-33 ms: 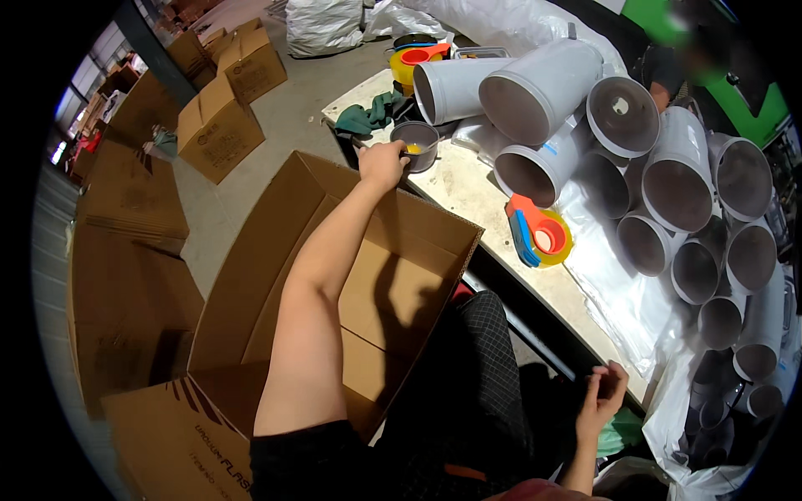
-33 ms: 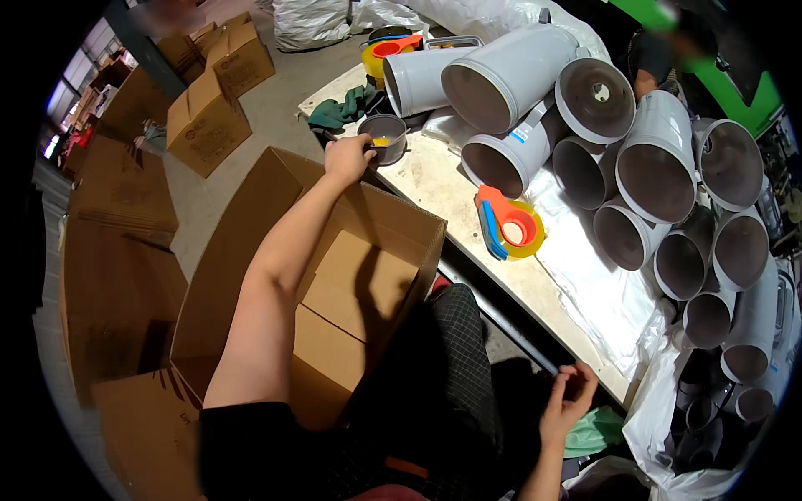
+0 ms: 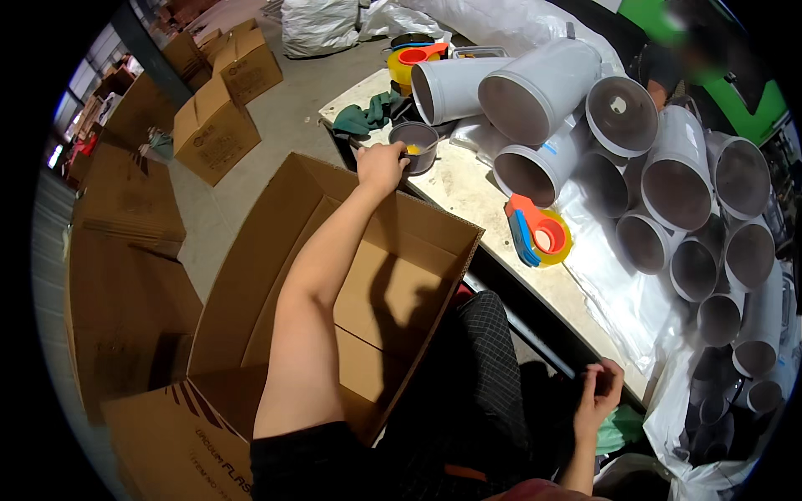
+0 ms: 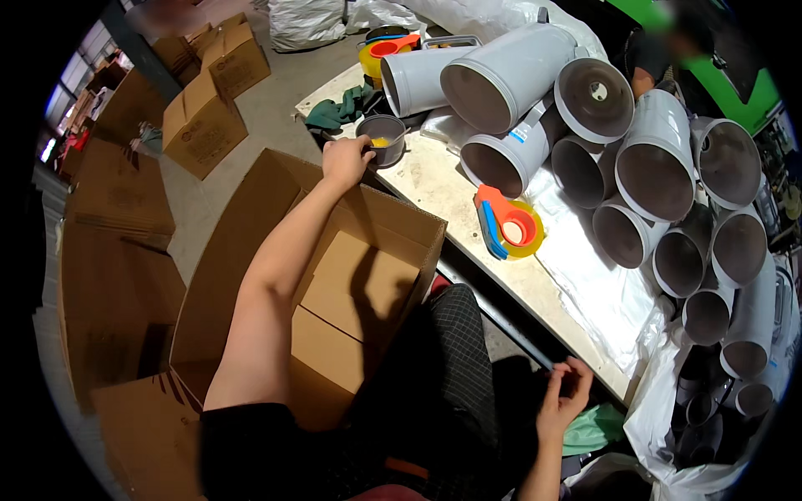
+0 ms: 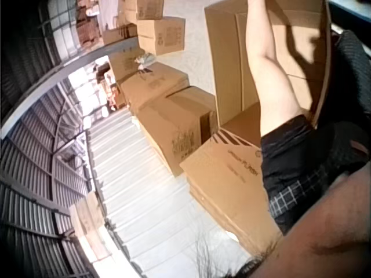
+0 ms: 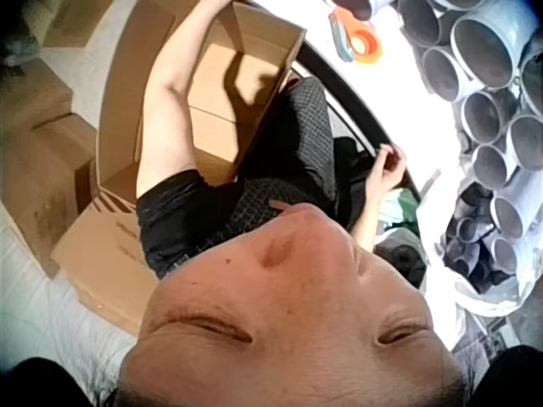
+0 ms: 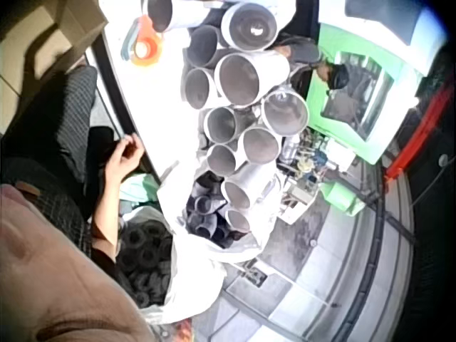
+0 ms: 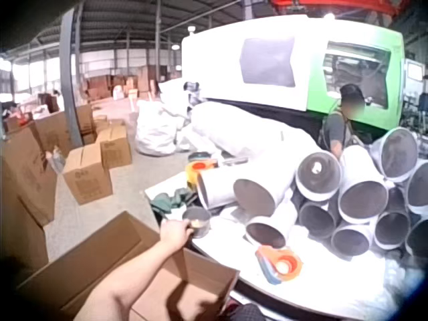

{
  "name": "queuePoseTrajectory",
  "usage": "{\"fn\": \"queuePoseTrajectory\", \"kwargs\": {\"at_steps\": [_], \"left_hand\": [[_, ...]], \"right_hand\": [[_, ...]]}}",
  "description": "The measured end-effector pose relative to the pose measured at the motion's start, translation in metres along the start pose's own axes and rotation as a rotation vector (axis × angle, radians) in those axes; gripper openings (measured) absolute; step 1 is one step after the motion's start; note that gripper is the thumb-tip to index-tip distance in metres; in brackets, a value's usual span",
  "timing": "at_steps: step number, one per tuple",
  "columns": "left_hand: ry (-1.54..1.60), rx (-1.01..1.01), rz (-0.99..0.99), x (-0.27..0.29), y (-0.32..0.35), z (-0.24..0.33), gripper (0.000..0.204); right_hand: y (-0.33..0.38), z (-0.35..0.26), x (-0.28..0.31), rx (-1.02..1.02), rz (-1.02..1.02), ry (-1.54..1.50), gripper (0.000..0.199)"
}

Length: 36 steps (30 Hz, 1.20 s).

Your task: The person assembles white plastic containers by attaching grey lids. They pick up a container body, retrieve a lid from a nearby bag, and screw it onto the container. The person also uses a yellow tool to clean the inside of a container before assembly. The finished containers are placed into a cardboard box.

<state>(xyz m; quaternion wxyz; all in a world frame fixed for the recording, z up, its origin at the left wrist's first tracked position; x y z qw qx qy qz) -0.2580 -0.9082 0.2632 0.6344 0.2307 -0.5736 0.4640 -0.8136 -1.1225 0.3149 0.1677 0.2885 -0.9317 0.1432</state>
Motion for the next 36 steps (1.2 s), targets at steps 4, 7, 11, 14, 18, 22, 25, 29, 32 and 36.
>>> {"fn": "queuePoseTrajectory", "kwargs": {"at_steps": [4, 7, 11, 14, 18, 22, 25, 29, 32, 36], "left_hand": [[0.117, -0.439, 0.365, 0.052, 0.051, 0.03, 0.021], [0.098, -0.638, 0.42, 0.101, 0.099, 0.064, 0.019], [0.254, -0.847, 0.391, 0.152, 0.183, 0.151, 0.023], [0.3, -0.927, 0.374, 0.156, 0.233, 0.195, 0.025], [0.386, -0.986, 0.331, 0.135, 0.298, 0.246, 0.023], [0.53, -1.03, 0.288, 0.135, 0.344, 0.29, 0.021], [0.775, -0.955, 0.176, 0.137, 0.365, 0.308, 0.047], [1.418, -0.263, -0.454, 0.102, 0.382, 0.314, 0.079], [1.682, 0.022, -1.074, 0.098, 0.391, 0.337, 0.061], [1.667, -0.028, -1.13, 0.098, 0.391, 0.347, 0.052]], "right_hand": [[-0.006, -0.039, -0.055, -0.113, -0.106, -0.114, 0.013], [-0.025, -0.076, -0.114, -0.064, -0.179, -0.358, 0.028], [-0.038, -0.116, -0.136, 0.12, -0.116, -0.433, 0.072], [-0.024, -0.096, -0.107, 0.02, -0.182, -0.568, 0.073], [0.014, -0.066, -0.05, 0.108, -0.031, -0.43, 0.064], [0.047, -0.039, 0.004, 0.03, 0.117, -0.438, 0.059], [0.065, -0.029, 0.038, 0.011, 0.198, -0.41, 0.056], [0.083, -0.018, 0.066, 0.008, 0.211, -0.421, 0.056], [0.092, -0.011, 0.079, 0.023, 0.209, -0.447, 0.057], [0.096, -0.009, 0.1, 0.087, 0.348, -0.167, 0.045]]}}
Point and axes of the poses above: each hand's wrist, its own y-axis away from the middle knuckle, its own x-axis out of the back of the hand, z = x × y, the point moved 3 cm from there along -y, towards the middle knuckle, and after that the axes turned 3 degrees about y, right-handed, at the moved point
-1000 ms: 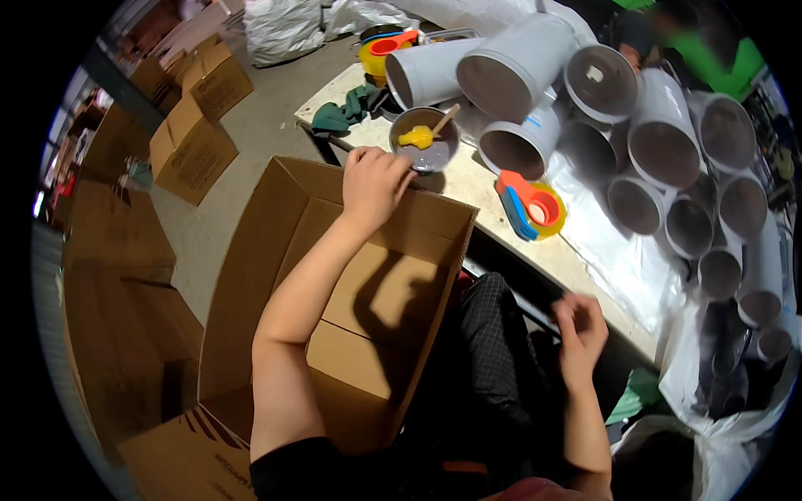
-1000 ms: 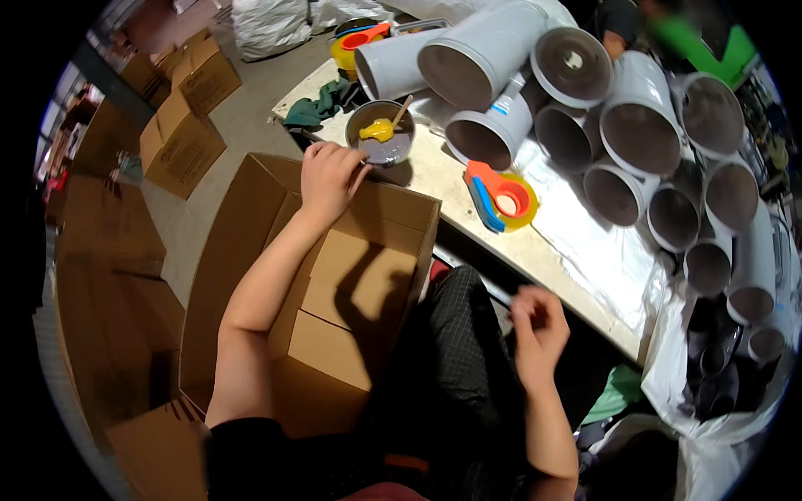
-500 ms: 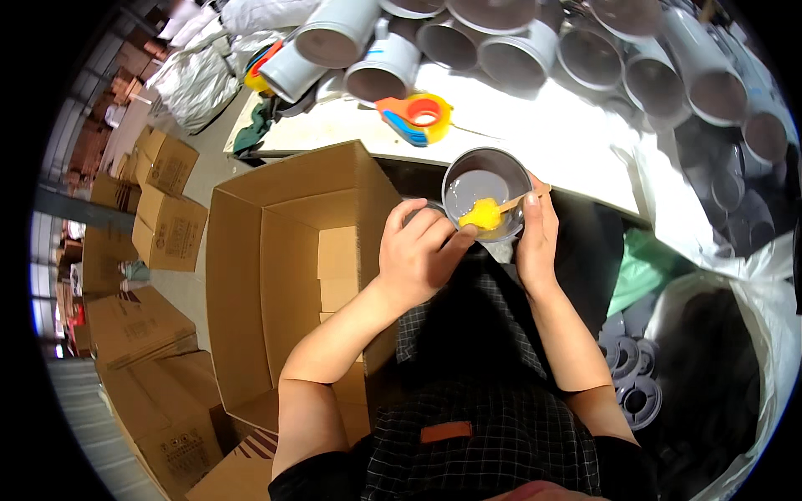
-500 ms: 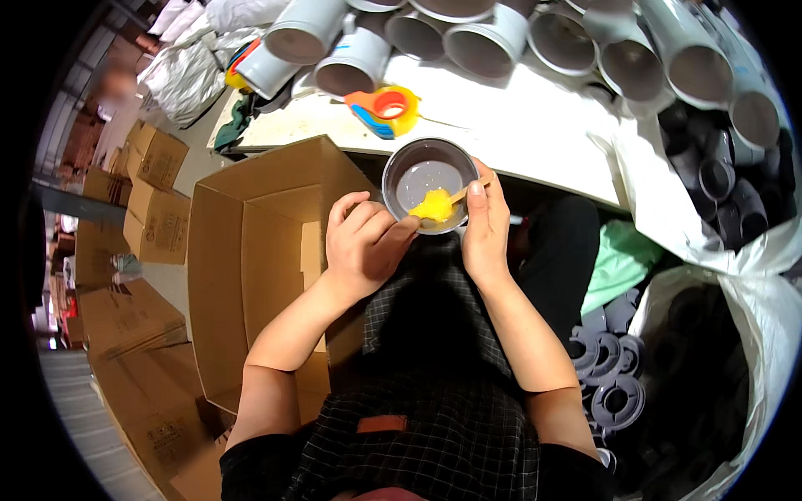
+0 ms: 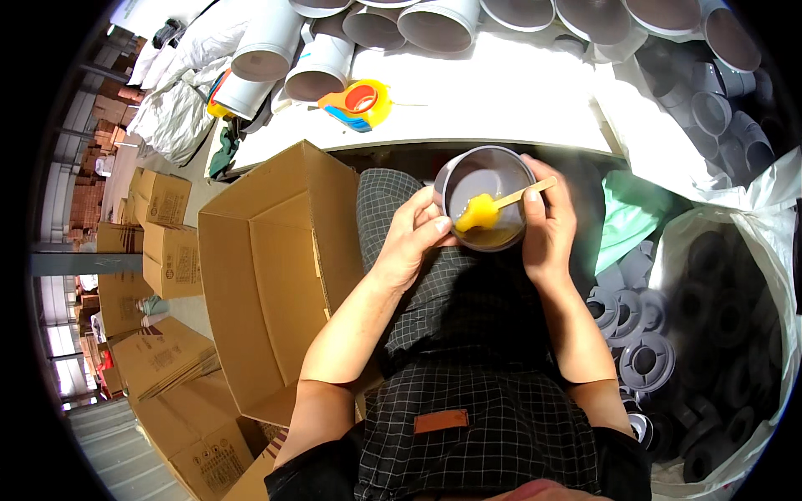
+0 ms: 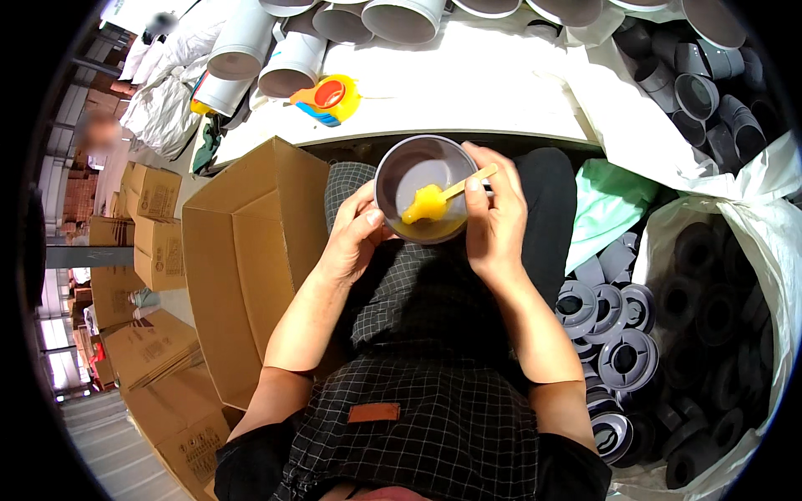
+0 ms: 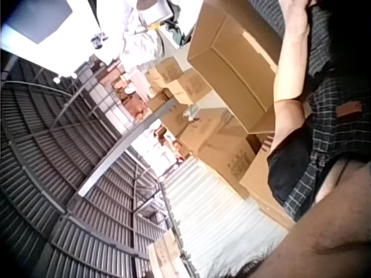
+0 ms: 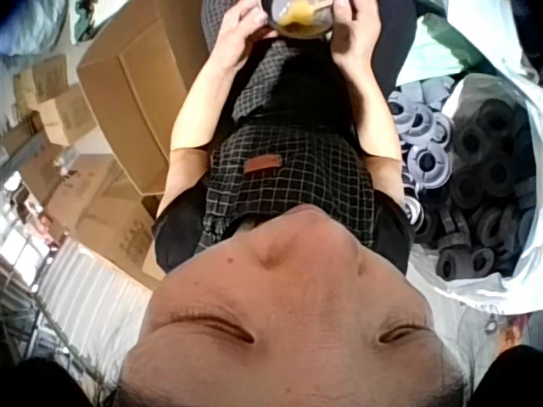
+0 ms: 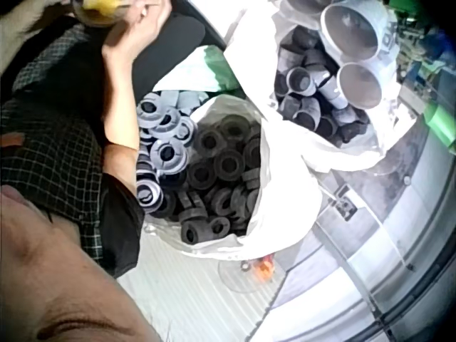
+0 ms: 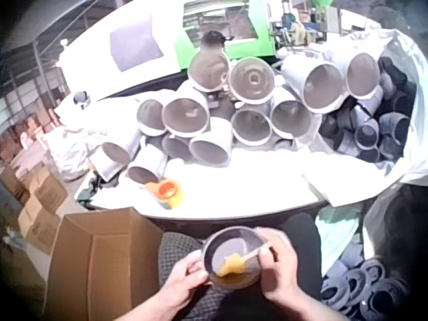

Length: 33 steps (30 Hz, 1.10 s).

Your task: The person assembles white plastic containers by attaching grey lids. They pick up a container body, retrieve a lid from a nearby bag, and screw it onto the container. The person also uses a yellow tool to clean the inside of a container before assembly. The finished containers are placed into a cardboard box.

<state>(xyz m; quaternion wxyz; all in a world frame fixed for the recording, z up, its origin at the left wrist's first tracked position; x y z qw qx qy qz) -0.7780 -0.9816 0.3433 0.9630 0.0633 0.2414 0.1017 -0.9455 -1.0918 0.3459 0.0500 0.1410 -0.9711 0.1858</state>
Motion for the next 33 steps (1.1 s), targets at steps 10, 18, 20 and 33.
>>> {"fn": "queuePoseTrajectory", "kwargs": {"at_steps": [10, 18, 20, 33], "left_hand": [[-0.132, -0.198, -0.053, -0.006, -0.016, 0.023, 0.069], [-0.173, -0.324, -0.022, -0.019, -0.016, 0.067, 0.085], [-0.155, -0.335, -0.038, -0.02, -0.019, 0.071, 0.09], [-0.051, -0.352, -0.092, -0.03, -0.025, 0.08, 0.094]], "right_hand": [[-0.014, -0.036, 0.026, 0.352, -0.035, 0.116, 0.013], [-0.038, -0.071, 0.032, 0.399, -0.189, 0.143, 0.021], [-0.043, -0.076, 0.034, 0.359, -0.208, 0.086, 0.021], [-0.073, -0.104, 0.037, 0.293, -0.366, 0.114, 0.018]]}}
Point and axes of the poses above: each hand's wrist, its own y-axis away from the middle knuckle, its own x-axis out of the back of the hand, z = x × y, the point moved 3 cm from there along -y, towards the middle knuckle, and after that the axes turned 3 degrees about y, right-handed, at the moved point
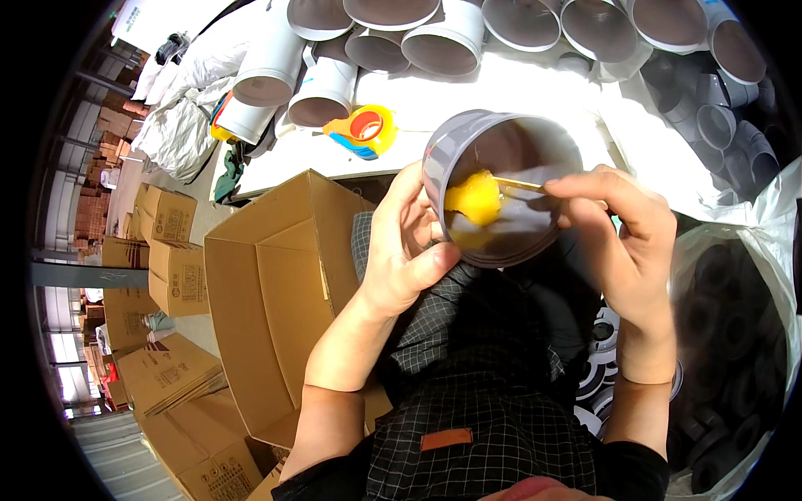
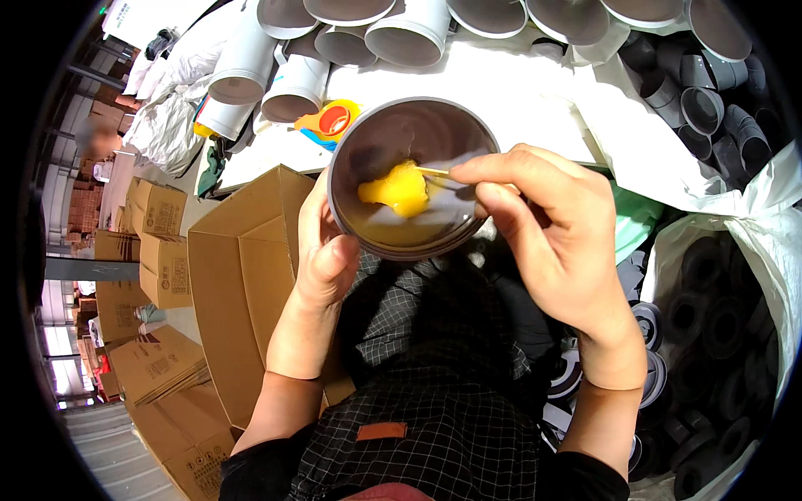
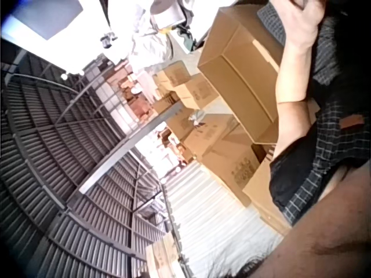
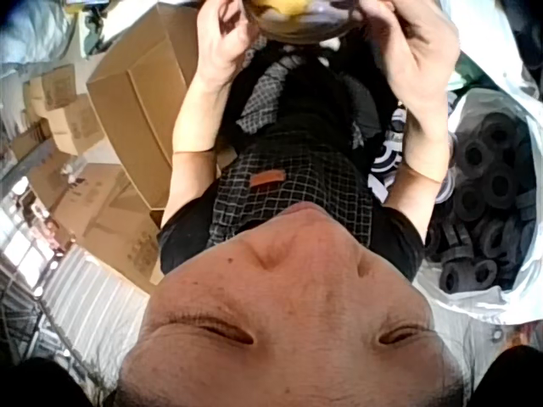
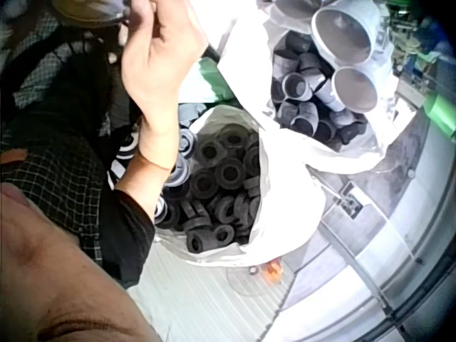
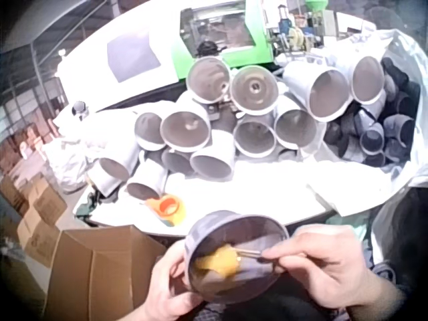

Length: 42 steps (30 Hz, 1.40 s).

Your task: The person assembles white plastic containers by attaching grey lids. They pick up a container body, retrieve a lid from a nearby bag, and screw it onto the container. The person also uses a yellow tool to clean the inside of a container before assembly. The finished containers are placed into a cardboard box.

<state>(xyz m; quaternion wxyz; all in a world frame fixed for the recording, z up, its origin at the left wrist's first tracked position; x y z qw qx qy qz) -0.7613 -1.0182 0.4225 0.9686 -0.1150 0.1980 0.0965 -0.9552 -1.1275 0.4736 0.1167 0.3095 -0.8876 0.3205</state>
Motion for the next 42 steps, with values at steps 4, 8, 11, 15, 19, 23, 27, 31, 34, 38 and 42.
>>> {"fn": "queuePoseTrajectory", "kwargs": {"at_steps": [4, 8, 11, 15, 19, 23, 27, 31, 34, 38, 42], "left_hand": [[-0.003, -0.001, 0.007, -0.003, -0.001, 0.004, 0.092], [-0.05, 0.002, 0.0, -0.003, -0.002, 0.006, 0.091], [-0.061, 0.003, 0.005, -0.003, -0.003, 0.008, 0.093], [-0.03, -0.002, 0.005, -0.008, -0.005, 0.01, 0.094], [-0.002, -0.025, -0.013, -0.01, -0.006, 0.014, 0.094], [0.008, -0.015, 0.0, -0.017, -0.001, 0.018, 0.098], [-0.032, -0.004, 0.03, -0.026, 0.004, 0.028, 0.106], [-0.056, -0.048, -0.03, -0.033, 0.007, 0.036, 0.112], [-0.064, -0.016, -0.134, -0.03, 0.013, 0.034, 0.113], [0.167, -0.171, -0.31, -0.038, 0.024, 0.031, 0.116], [0.371, -0.353, -0.486, -0.051, 0.006, 0.025, 0.119]], "right_hand": [[-0.001, -0.002, 0.007, 0.026, 0.032, -0.025, 0.017], [-0.006, -0.009, 0.009, 0.069, -0.002, 0.062, 0.018], [-0.012, -0.014, 0.009, 0.09, -0.08, 0.13, 0.017], [-0.018, -0.018, 0.016, -0.003, -0.162, 0.108, 0.019], [-0.018, -0.018, 0.018, -0.048, -0.115, 0.011, 0.019], [-0.014, -0.023, 0.023, -0.062, -0.109, -0.046, 0.024], [-0.009, -0.033, 0.028, -0.074, -0.053, -0.031, 0.029], [-0.008, -0.047, 0.034, -0.036, 0.017, 0.044, 0.033], [0.004, -0.048, 0.035, 0.038, 0.126, 0.021, 0.039], [0.006, -0.079, 0.06, 0.144, -0.012, 0.107, 0.04], [0.006, -0.084, 0.06, 0.178, -0.004, 0.082, 0.034]]}}
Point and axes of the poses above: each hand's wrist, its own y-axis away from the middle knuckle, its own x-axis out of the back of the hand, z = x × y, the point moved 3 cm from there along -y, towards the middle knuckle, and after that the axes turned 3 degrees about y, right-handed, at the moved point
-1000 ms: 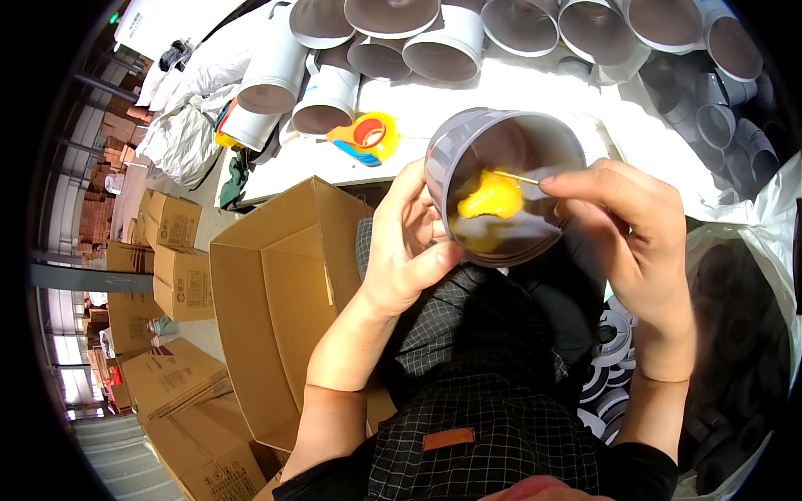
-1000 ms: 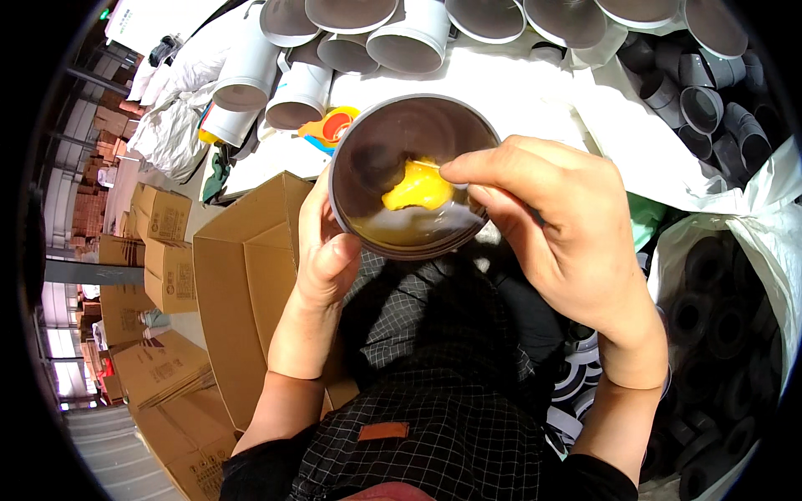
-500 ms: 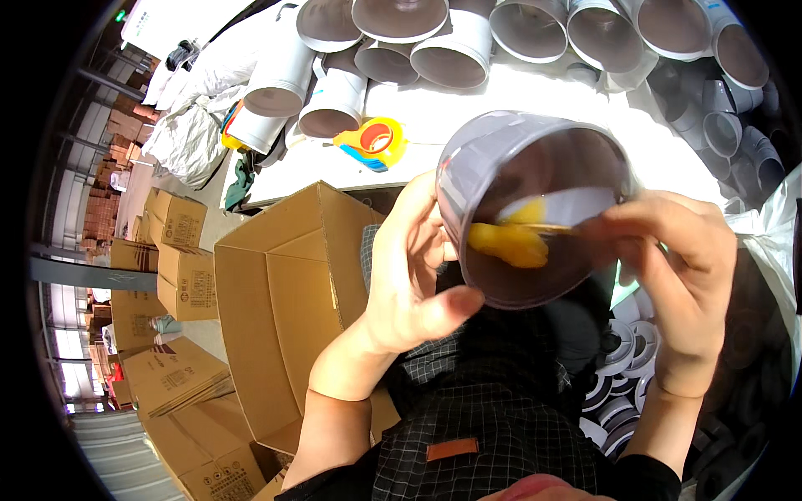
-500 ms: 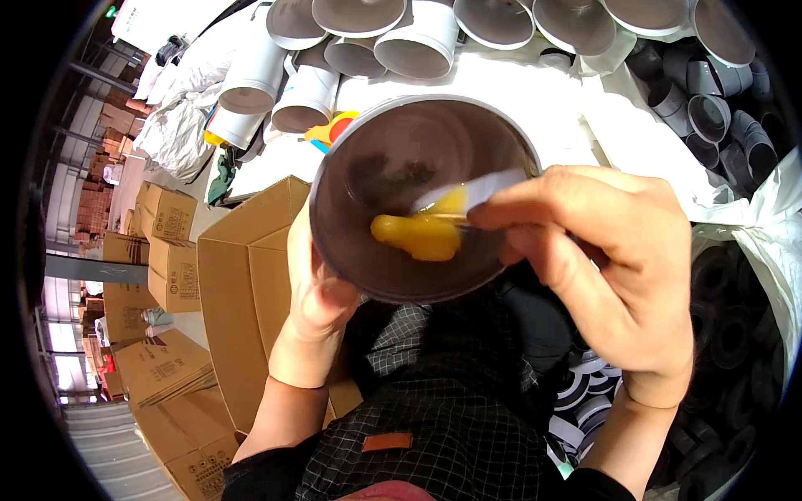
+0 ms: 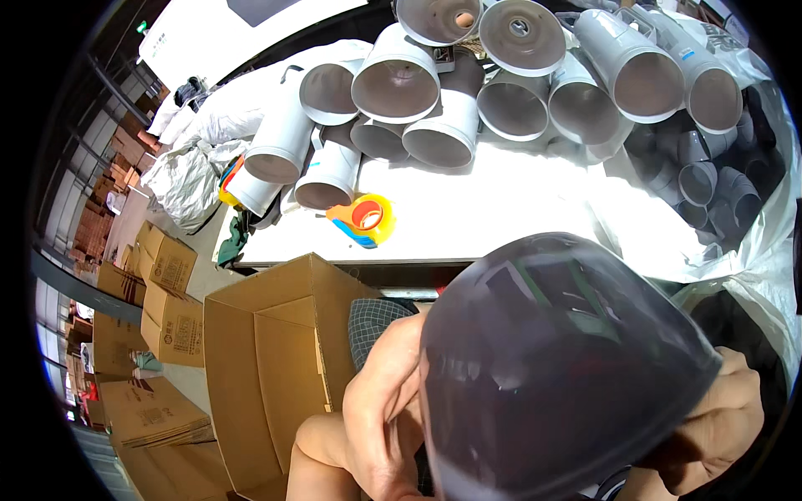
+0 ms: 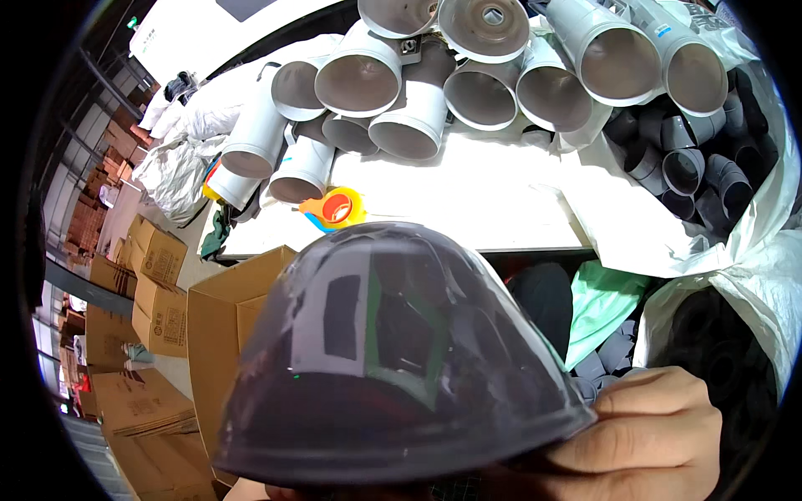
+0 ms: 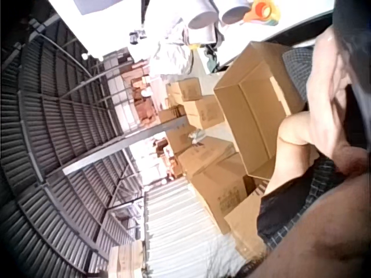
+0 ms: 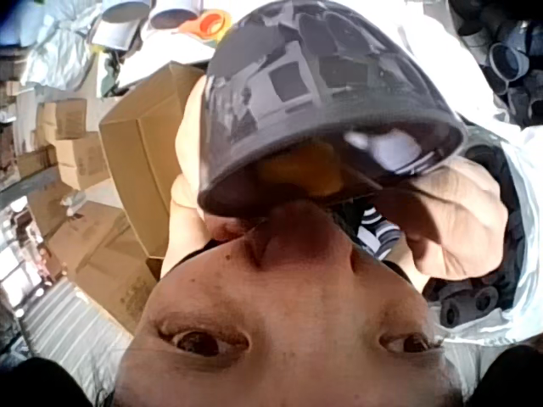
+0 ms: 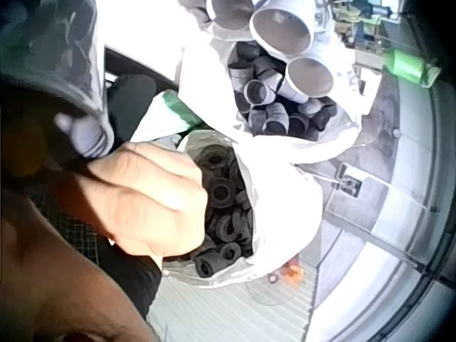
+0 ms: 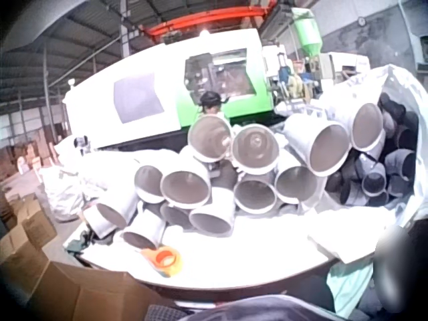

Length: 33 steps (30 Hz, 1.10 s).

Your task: The person assembles white plastic containers by attaching grey lids. They pick up a container body, retrieve a lid from a nearby bag, and screw it onto the container. The person also uses a yellow tool to clean the inside of a container before assembly. The finished containers are placed into a cardboard box.

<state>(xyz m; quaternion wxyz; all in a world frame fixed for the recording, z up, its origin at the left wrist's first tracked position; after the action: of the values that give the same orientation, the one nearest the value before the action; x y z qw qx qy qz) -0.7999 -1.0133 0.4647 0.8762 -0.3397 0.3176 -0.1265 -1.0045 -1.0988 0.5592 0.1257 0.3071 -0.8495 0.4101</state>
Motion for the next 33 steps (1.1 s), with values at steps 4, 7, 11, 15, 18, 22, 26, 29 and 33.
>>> {"fn": "queuePoseTrajectory", "kwargs": {"at_steps": [4, 7, 11, 15, 18, 22, 26, 29, 33], "left_hand": [[0.112, -0.06, -0.094, -0.003, -0.013, -0.016, 0.122], [0.106, -0.075, -0.077, -0.004, -0.008, -0.012, 0.125], [0.15, -0.075, -0.086, -0.016, -0.015, -0.011, 0.129], [0.15, -0.052, -0.032, -0.021, -0.008, -0.014, 0.132], [0.199, -0.045, -0.011, -0.019, -0.006, -0.02, 0.135], [0.152, -0.055, 0.034, -0.019, 0.003, -0.011, 0.136], [0.155, -0.071, 0.029, -0.013, 0.001, -0.01, 0.13], [0.137, -0.079, 0.047, -0.008, 0.007, -0.008, 0.125], [0.15, -0.1, 0.032, -0.003, 0.003, -0.012, 0.118]], "right_hand": [[0.004, -0.006, 0.01, 0.023, 0.076, 0.017, 0.029], [0.009, -0.001, 0.004, 0.051, 0.119, -0.032, 0.027], [0.019, -0.014, 0.013, 0.064, 0.246, -0.016, 0.026], [0.035, -0.016, 0.015, 0.047, 0.421, -0.035, 0.028], [0.058, -0.008, 0.026, -0.193, 0.594, -0.093, 0.019], [0.06, 0.015, 0.029, -0.105, 0.389, -0.376, 0.015], [0.047, 0.01, 0.022, -0.063, 0.307, -0.237, 0.013], [0.038, 0.014, 0.009, -0.045, 0.254, -0.187, 0.013], [0.031, 0.014, 0.007, -0.037, 0.224, -0.123, 0.012]]}}
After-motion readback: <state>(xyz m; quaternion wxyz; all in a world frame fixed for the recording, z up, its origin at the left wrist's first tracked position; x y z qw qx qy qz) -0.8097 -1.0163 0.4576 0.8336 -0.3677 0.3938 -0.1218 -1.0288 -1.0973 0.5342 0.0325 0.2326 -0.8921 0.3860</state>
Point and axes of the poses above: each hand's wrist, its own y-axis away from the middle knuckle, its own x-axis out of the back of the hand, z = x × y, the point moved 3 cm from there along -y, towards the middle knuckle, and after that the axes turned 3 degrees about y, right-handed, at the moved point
